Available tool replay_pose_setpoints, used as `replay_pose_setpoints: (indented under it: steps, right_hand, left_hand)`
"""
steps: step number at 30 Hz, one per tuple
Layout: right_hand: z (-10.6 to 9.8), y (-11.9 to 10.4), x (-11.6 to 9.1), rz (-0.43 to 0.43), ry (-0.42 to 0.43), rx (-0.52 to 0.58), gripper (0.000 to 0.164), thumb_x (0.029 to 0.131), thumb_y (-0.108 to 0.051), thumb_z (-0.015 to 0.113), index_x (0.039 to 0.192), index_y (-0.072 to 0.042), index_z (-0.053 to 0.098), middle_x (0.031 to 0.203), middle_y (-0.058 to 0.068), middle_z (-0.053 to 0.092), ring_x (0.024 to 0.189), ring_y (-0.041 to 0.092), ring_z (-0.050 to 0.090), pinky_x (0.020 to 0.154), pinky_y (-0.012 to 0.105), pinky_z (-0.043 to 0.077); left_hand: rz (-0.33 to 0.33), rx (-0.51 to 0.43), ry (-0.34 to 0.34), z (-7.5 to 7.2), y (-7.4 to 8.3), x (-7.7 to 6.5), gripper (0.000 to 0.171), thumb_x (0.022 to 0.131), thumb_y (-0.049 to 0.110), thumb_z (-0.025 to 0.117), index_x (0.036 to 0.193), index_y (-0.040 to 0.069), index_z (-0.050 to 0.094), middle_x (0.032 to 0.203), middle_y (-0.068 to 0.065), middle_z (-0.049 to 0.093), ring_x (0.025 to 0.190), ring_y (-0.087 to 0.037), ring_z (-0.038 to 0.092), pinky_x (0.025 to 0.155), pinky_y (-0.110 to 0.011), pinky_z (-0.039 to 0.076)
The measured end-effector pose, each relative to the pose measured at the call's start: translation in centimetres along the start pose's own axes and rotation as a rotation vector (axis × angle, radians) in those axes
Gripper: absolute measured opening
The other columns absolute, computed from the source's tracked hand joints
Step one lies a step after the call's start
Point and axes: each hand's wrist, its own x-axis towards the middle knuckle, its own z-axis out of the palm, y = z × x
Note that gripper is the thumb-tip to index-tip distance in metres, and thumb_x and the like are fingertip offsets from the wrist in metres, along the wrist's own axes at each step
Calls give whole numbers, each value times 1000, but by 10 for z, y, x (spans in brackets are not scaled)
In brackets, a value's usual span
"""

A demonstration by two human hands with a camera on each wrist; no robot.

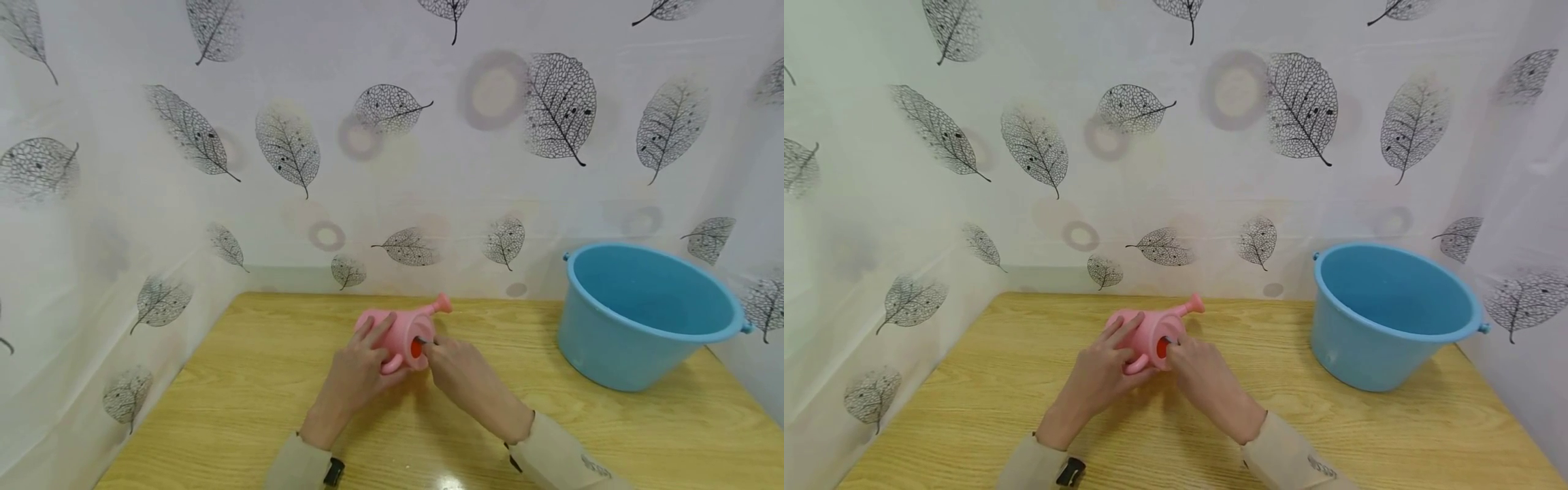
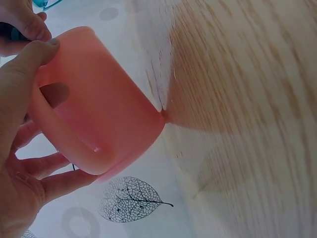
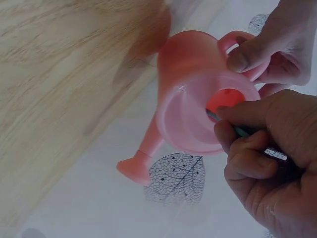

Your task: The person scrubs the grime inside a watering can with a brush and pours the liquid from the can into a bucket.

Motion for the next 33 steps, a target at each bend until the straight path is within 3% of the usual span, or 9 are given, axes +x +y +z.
replay_pose_setpoints:
  steps: [6, 11, 14, 18, 27, 33]
  right_hand:
    - [7, 9, -1, -8, 43, 57, 39, 73, 17, 77, 102, -6, 68, 93, 9, 66, 65, 16, 62, 53, 22, 56]
    - [6, 16, -3, -112, 90, 35, 44, 68, 20, 76, 103, -4, 68, 107, 11, 61, 69, 15, 61, 54, 20, 57]
    - [5, 19, -4, -183, 126, 1, 42, 67, 17, 79, 102, -4, 67, 105, 10, 61, 67, 12, 55, 52, 17, 54]
    - [4, 23, -4, -214, 138, 15, 41, 69, 14, 82, 101, -7, 66, 98, 9, 63, 69, 12, 55, 55, 17, 54]
    - [6, 23, -4, -180, 54, 139, 44, 72, 15, 79, 107, -9, 69, 102, 14, 70, 85, 22, 68, 71, 28, 63]
    - [-10, 23, -3, -115, -11, 136, 31, 78, 13, 76, 97, -11, 74, 89, 7, 66, 74, 16, 62, 62, 20, 56]
  left_hand:
    - [0, 6, 0, 1, 0, 0, 41, 84, 40, 84, 59, 14, 63, 141, -12, 65, 125, -47, 63, 75, -44, 66]
    - [-3, 6, 9, 0, 1, 0, 41, 82, 41, 85, 61, 14, 64, 140, -14, 65, 123, -48, 64, 71, -42, 66]
    - [-5, 0, 10, -1, 1, 0, 41, 82, 42, 85, 61, 14, 64, 140, -14, 65, 123, -48, 64, 69, -41, 66]
    - [-2, -4, 7, 0, 1, -1, 42, 83, 42, 85, 61, 13, 64, 141, -14, 65, 123, -49, 63, 72, -42, 66]
    - [7, 7, -6, 1, 1, -1, 41, 83, 42, 84, 62, 13, 65, 142, -14, 64, 124, -49, 63, 80, -45, 65]
    - [6, 3, 4, 0, 1, -1, 43, 82, 44, 84, 60, 12, 65, 141, -13, 65, 123, -49, 63, 78, -46, 65]
